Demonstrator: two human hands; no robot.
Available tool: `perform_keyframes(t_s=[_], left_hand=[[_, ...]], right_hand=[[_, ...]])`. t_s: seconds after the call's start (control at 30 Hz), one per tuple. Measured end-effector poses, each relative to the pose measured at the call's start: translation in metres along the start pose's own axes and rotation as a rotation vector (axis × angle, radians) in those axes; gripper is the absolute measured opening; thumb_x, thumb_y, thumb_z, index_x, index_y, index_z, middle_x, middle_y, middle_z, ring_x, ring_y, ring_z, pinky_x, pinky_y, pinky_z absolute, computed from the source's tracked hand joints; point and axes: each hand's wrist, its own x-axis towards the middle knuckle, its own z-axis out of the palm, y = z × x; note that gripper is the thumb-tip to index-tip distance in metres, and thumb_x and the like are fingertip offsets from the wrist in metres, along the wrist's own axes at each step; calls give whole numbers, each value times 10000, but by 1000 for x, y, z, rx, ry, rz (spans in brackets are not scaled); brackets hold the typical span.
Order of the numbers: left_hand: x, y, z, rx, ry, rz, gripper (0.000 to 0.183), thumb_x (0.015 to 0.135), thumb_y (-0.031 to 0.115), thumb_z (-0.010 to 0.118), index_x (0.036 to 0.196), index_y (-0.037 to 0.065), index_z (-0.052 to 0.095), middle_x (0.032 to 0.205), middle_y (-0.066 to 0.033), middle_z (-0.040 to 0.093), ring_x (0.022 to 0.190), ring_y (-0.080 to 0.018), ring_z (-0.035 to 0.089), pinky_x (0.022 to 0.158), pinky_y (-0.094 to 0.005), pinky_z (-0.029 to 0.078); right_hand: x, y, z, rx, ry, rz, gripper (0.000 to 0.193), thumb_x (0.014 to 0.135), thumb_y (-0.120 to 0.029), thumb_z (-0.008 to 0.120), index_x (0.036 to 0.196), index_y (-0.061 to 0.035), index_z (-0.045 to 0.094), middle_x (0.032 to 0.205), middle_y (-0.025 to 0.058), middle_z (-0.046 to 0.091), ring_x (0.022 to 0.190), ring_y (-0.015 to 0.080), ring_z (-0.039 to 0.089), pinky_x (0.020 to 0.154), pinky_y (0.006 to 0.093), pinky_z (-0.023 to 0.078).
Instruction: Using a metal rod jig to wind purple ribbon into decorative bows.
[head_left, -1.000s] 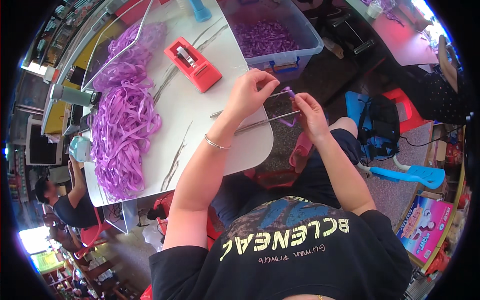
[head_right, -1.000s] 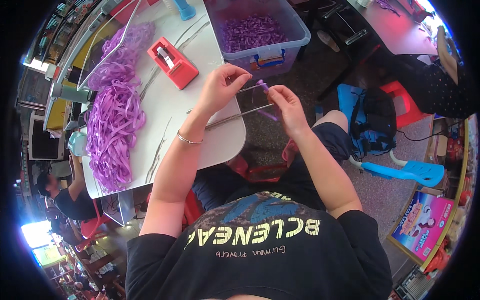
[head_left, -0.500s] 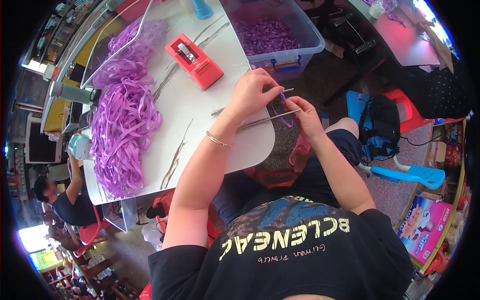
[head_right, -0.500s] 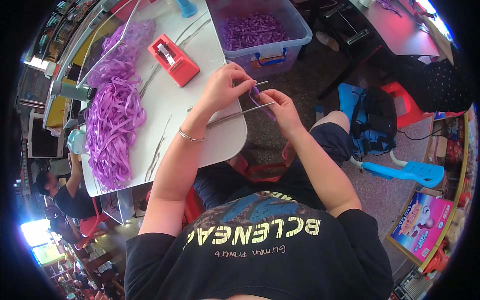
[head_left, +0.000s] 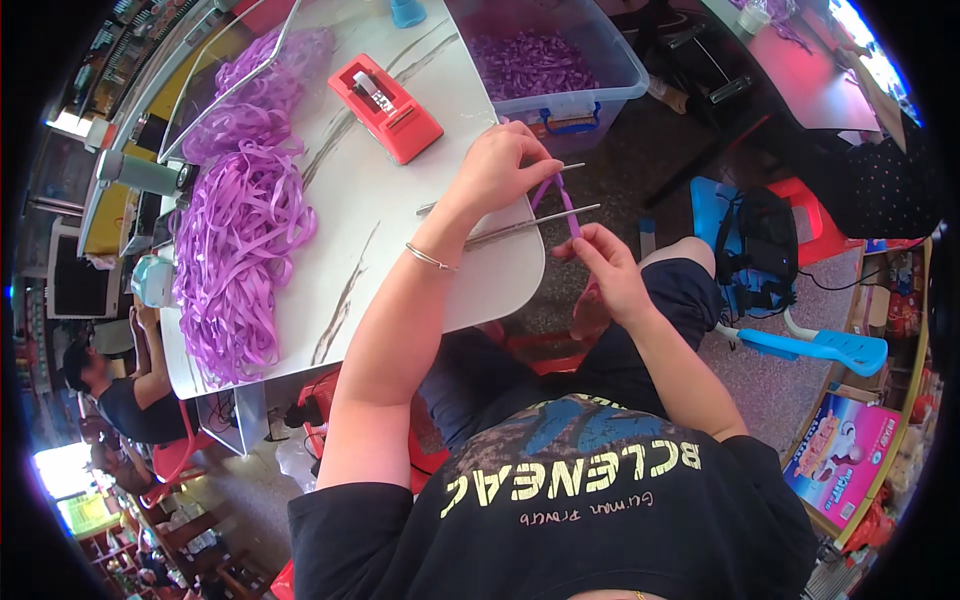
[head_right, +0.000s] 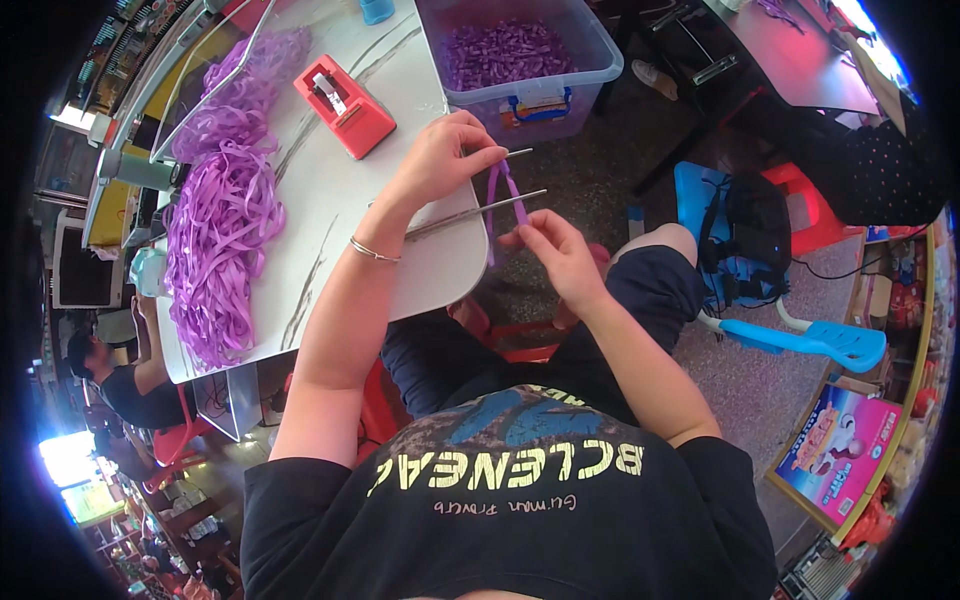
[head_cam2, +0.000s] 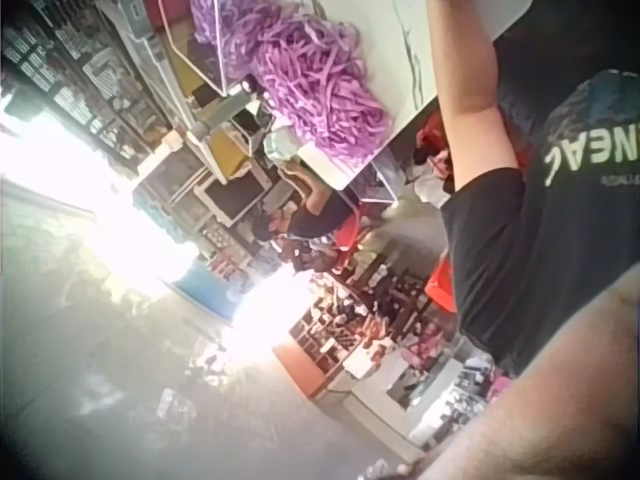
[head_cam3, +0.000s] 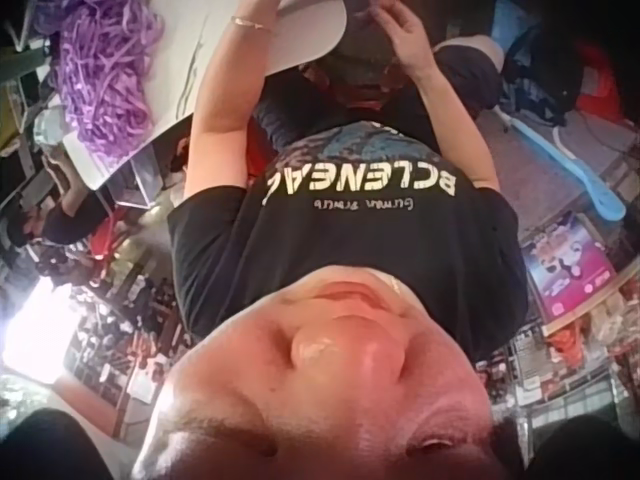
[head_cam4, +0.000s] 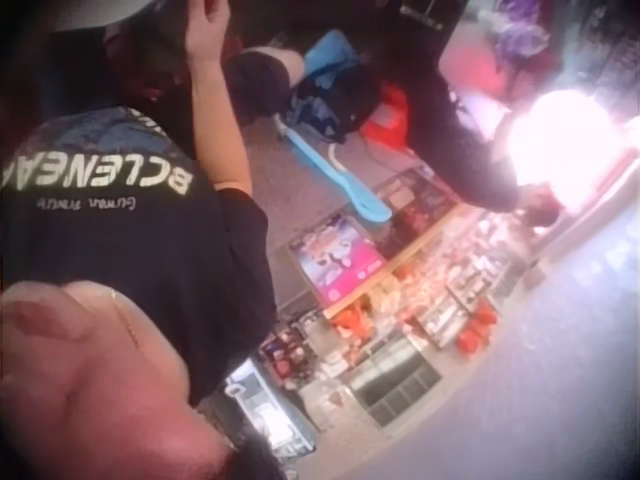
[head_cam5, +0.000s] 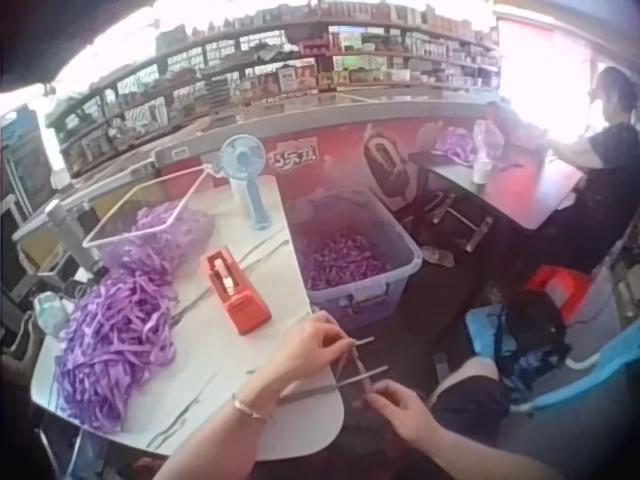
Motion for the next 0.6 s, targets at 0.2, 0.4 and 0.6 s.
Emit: perform_keyframes(t_s=[0.2, 0.4, 0.6], left_hand=[[1, -2, 3, -33, -7, -26, 204, 746, 252, 673, 755, 50, 696, 836, -86, 609, 807, -254, 571, 742, -348, 453], [3, -2, 3, -21, -23, -8, 215, 765, 252, 649, 757, 42, 694, 867, -101, 614, 822, -256, 573, 761, -348, 451], [1, -1, -1, -46, -61, -27, 206, 793, 204, 642, 809, 2, 677, 872, -63, 578, 772, -186, 552, 681, -301, 436]], right_hand=[[-37, -15, 3, 2, -42, 204, 181, 910, -105, 496, 1017, 12, 582, 902, 66, 626, 873, 106, 572, 850, 252, 418], [-91, -15, -7, -408, -99, 1, 126, 833, -105, 601, 917, -54, 680, 780, 28, 634, 784, 131, 578, 756, 260, 434], [-138, -29, -20, -750, -256, -153, 98, 765, -184, 675, 841, -134, 712, 743, -3, 641, 681, 144, 521, 658, 273, 366]])
